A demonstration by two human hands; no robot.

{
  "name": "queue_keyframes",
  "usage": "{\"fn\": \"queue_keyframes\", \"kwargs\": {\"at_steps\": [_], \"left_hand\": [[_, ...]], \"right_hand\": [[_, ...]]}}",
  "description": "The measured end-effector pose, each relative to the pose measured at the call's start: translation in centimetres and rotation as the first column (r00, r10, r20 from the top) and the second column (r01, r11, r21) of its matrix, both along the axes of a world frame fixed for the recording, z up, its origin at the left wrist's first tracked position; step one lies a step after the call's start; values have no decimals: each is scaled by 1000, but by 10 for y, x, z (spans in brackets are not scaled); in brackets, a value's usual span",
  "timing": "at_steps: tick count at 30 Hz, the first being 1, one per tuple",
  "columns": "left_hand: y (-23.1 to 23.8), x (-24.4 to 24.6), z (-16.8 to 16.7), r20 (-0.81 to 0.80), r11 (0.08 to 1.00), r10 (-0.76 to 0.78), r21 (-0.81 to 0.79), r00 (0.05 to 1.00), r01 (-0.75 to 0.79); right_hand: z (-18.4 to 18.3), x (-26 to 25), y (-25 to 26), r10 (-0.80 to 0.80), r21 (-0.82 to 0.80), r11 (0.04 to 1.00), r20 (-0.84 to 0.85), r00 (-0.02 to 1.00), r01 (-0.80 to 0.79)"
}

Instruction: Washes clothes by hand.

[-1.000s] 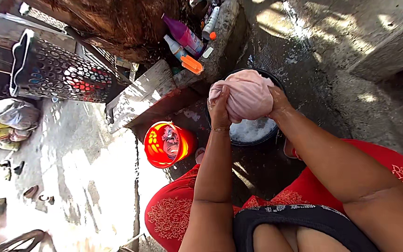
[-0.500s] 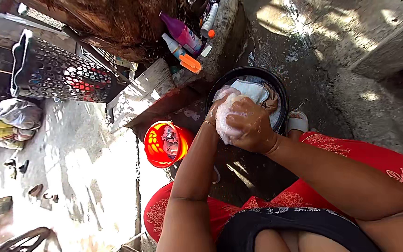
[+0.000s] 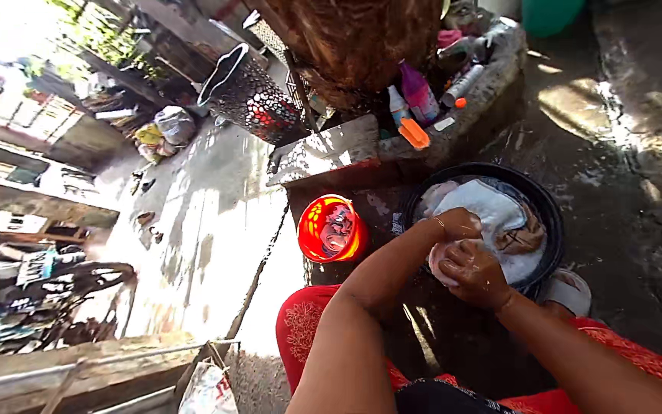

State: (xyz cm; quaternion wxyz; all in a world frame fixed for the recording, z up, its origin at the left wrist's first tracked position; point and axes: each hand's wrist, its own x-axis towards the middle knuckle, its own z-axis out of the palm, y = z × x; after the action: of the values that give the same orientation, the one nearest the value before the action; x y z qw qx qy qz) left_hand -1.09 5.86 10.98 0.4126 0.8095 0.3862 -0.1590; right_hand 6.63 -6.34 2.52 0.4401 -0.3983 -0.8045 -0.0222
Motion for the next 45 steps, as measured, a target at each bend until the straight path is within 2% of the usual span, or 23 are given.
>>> {"fn": "queue_keyframes", "kwargs": {"at_steps": [2, 4, 6, 7, 11, 13, 14, 16, 18, 20, 23, 25, 28, 31, 35, 40, 45], "left_hand": [[-2, -11, 8, -31, 990, 131, 52, 991, -129], [-3, -34, 13, 31, 936, 305, 175, 952, -306], [-4, -64, 18, 91, 840, 427, 329, 900, -432], [-4, -79, 25, 68, 797, 474, 390, 878, -461], [7, -149, 37, -76, 601, 664, 647, 744, -470], [16, -194, 22, -72, 502, 703, 755, 708, -422], [20, -219, 8, -89, 482, 710, 785, 699, -390], [24, -256, -22, -178, 556, 715, 731, 676, -396], [25, -263, -56, -238, 661, 682, 604, 692, -444], [27, -237, -73, -172, 728, 624, 483, 762, -487], [39, -181, -108, -65, 806, 496, 404, 866, -432], [50, -139, -125, -89, 862, 401, 374, 912, -342], [64, -86, -152, -155, 923, 278, 318, 948, -219], [68, -54, -197, -208, 958, 210, 237, 955, -159], [55, -30, -247, -257, 987, 163, 28, 953, -161], [28, -16, -274, -232, 985, 104, -110, 967, -132], [16, 6, -287, -169, 965, 103, -223, 980, -140]], "right_hand": [[-8, 4, 4, 24, -7, 1000, -10, 1000, -24], [-9, 8, 10, 7, -80, 997, 3, 1000, -7], [-10, 17, 12, -4, -287, 958, 45, 999, 17], [-13, 24, 14, -9, -396, 918, 63, 998, 34], [-16, 46, 27, -23, -668, 730, 186, 982, 144], [-21, 53, 32, -16, -717, 675, 223, 975, 175], [-24, 55, 34, -12, -741, 645, 232, 973, 185], [-30, 57, 36, -13, -800, 555, 265, 964, 227], [-39, 62, 39, -26, -840, 460, 313, 950, 289], [-50, 65, 43, -28, -854, 393, 359, 933, 341], [-65, 67, 45, 2, -856, 350, 408, 913, 381], [-73, 67, 48, 15, -858, 320, 428, 904, 401], [-87, 66, 52, 20, -880, 217, 436, 900, 422], [-109, 72, 59, -37, -900, 117, 419, 907, 421], [-149, 85, 79, -102, -912, 12, 406, 908, 409], [-196, 103, 103, 8, -925, -24, 378, 926, 378], [-201, 118, 133, -11, -885, -121, 455, 891, 450]]}}
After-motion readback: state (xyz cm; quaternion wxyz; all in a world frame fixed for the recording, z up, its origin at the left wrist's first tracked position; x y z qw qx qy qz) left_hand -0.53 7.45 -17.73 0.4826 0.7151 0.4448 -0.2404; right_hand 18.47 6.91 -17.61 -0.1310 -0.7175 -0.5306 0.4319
